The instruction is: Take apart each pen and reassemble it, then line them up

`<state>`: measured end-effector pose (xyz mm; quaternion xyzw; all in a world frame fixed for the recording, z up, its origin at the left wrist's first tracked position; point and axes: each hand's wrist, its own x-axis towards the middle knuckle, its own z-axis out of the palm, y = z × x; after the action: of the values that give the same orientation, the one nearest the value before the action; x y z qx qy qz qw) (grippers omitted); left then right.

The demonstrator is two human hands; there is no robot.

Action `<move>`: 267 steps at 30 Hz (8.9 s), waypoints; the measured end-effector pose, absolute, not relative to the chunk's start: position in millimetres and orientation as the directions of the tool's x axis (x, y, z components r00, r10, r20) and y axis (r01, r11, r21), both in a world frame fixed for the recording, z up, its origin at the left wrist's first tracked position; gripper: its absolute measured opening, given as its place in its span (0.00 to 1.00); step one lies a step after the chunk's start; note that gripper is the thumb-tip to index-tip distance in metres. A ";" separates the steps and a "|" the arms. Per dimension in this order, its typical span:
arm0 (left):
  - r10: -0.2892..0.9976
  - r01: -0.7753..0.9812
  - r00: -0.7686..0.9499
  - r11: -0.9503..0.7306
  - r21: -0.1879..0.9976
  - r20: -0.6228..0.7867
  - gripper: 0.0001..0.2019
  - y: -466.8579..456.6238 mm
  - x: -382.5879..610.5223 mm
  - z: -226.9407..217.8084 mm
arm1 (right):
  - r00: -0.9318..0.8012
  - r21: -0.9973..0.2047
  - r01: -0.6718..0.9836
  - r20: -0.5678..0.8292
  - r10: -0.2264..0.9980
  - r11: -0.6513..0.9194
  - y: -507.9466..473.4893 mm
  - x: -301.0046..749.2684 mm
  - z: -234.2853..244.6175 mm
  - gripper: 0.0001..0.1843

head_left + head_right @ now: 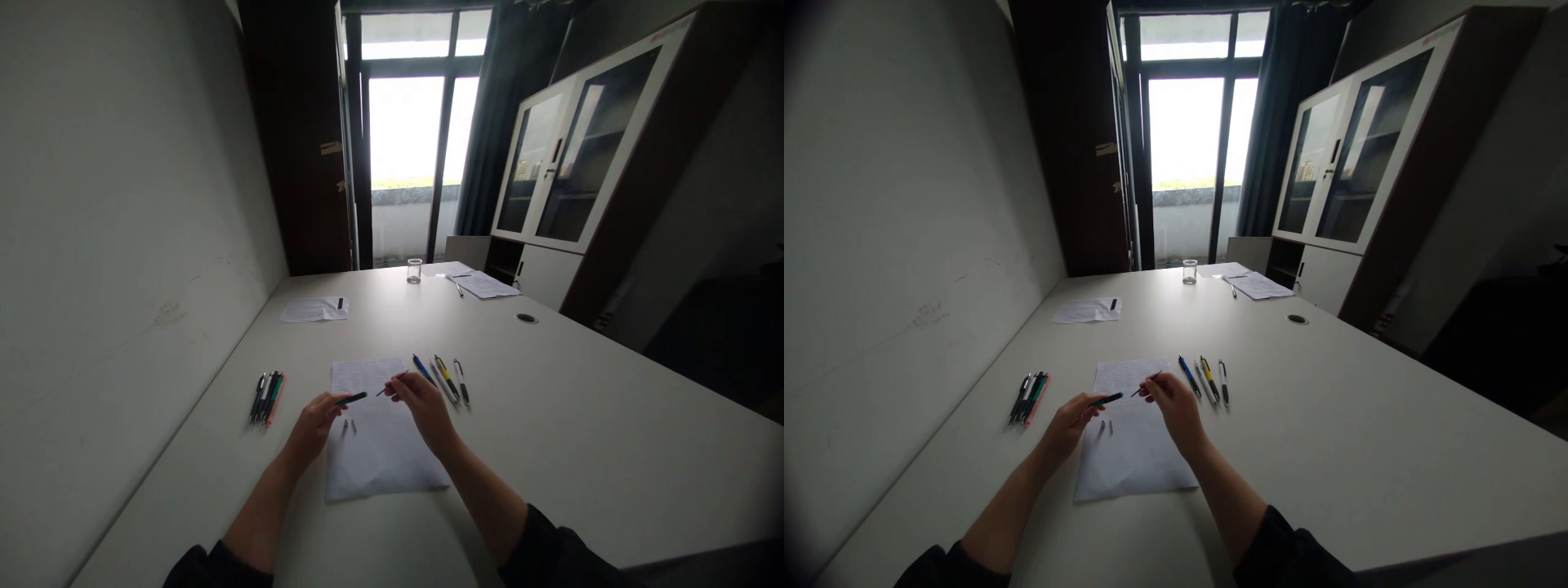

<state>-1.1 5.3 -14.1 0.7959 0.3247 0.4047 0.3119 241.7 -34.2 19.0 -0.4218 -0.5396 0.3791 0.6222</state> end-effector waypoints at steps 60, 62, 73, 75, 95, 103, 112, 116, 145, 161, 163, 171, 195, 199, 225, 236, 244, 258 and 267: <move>0.701 0.382 0.486 -0.707 0.595 0.522 0.14 -0.2 2.6 -3.6 | -0.085 -0.837 0.378 0.394 0.915 0.395 -34.1 233.6 -1.5 0.10; 0.699 0.386 0.482 -0.710 0.589 0.528 0.14 0.0 2.9 -3.7 | -0.046 -0.850 0.355 0.400 0.915 0.389 -33.3 233.7 -2.3 0.08; 0.692 0.382 0.491 -0.717 0.583 0.529 0.15 0.4 2.2 -6.1 | -0.072 -0.776 0.463 0.448 0.891 0.428 -36.0 230.7 1.8 0.12; 0.695 0.379 0.493 -0.713 0.590 0.523 0.15 0.6 2.5 -6.2 | -0.088 -0.766 0.477 0.447 0.890 0.431 -36.2 230.5 1.9 0.14; 0.796 0.322 0.404 -0.585 0.744 0.451 0.16 6.2 -4.7 -14.2 | -0.391 -0.508 0.707 0.298 0.871 0.491 -20.6 209.6 -14.6 0.16; 0.816 0.270 0.425 -0.528 0.805 0.392 0.15 5.3 -3.4 -14.3 | -0.343 -0.539 0.711 0.295 0.892 0.452 -14.1 204.5 -29.7 0.12; 0.837 0.272 0.419 -0.486 0.831 0.352 0.16 5.3 -4.3 -15.9 | -0.304 -0.609 0.666 0.306 0.902 0.430 -15.0 202.3 -23.7 0.09; 0.833 0.275 0.422 -0.494 0.825 0.358 0.16 5.1 -4.5 -14.9 | -0.272 -0.714 0.570 0.301 0.914 0.405 -17.3 207.0 -14.9 0.03; 0.813 0.293 0.421 -0.542 0.788 0.402 0.15 6.1 -4.9 -14.7 | 0.122 -0.885 0.331 0.385 0.915 0.328 -15.4 230.6 -0.3 0.12; 0.770 0.300 0.477 -0.596 0.745 0.423 0.15 2.7 -1.3 -9.0 | 0.019 -0.882 0.344 0.351 0.936 0.323 -19.2 223.6 -0.2 0.10; 0.767 0.300 0.477 -0.601 0.740 0.429 0.15 2.6 -1.6 -8.6 | 0.016 -0.880 0.350 0.348 0.938 0.320 -19.5 223.5 1.2 0.09; 0.764 0.300 0.478 -0.606 0.736 0.434 0.15 2.9 -2.3 -9.3 | -0.003 -0.877 0.341 0.359 0.933 0.338 -19.9 223.7 0.4 0.10; 0.839 0.368 0.375 -0.526 0.767 0.395 0.22 12.0 -7.7 -22.1 | -0.655 -0.067 0.705 0.320 0.685 0.706 -29.9 200.8 -12.1 0.18; 0.843 0.383 0.378 -0.519 0.765 0.383 0.22 12.5 -8.0 -22.5 | -0.674 -0.062 0.685 0.324 0.664 0.726 -31.1 201.6 -7.5 0.13; 0.819 0.308 0.440 -0.522 0.796 0.367 0.17 10.0 -5.3 -19.3 | -0.040 -0.801 0.411 0.462 0.886 0.436 -8.7 236.7 -7.8 0.05; 0.808 0.304 0.453 -0.537 0.787 0.376 0.15 4.6 -3.0 -11.6 | -0.102 -0.765 0.439 0.479 0.872 0.472 -11.4 233.6 -7.2 0.05; 0.792 0.338 0.473 -0.568 0.751 0.386 0.15 2.7 -2.4 -7.7 | -0.109 -0.763 0.435 0.482 0.869 0.478 -15.0 231.4 -3.4 0.05; 0.789 0.346 0.465 -0.579 0.738 0.401 0.16 4.1 -3.6 -10.3 | -0.098 -0.753 0.461 0.483 0.870 0.470 -13.5 234.7 -2.5 0.05; 0.783 0.363 0.462 -0.596 0.717 0.417 0.16 3.1 -2.5 -8.3 | -0.128 -0.732 0.474 0.493 0.861 0.490 -14.5 233.5 -3.0 0.04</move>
<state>-2.5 3.1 -8.3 0.8089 0.3541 0.3788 0.2771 233.5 -14.5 -3.0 -0.4618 -0.7224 0.2048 0.4722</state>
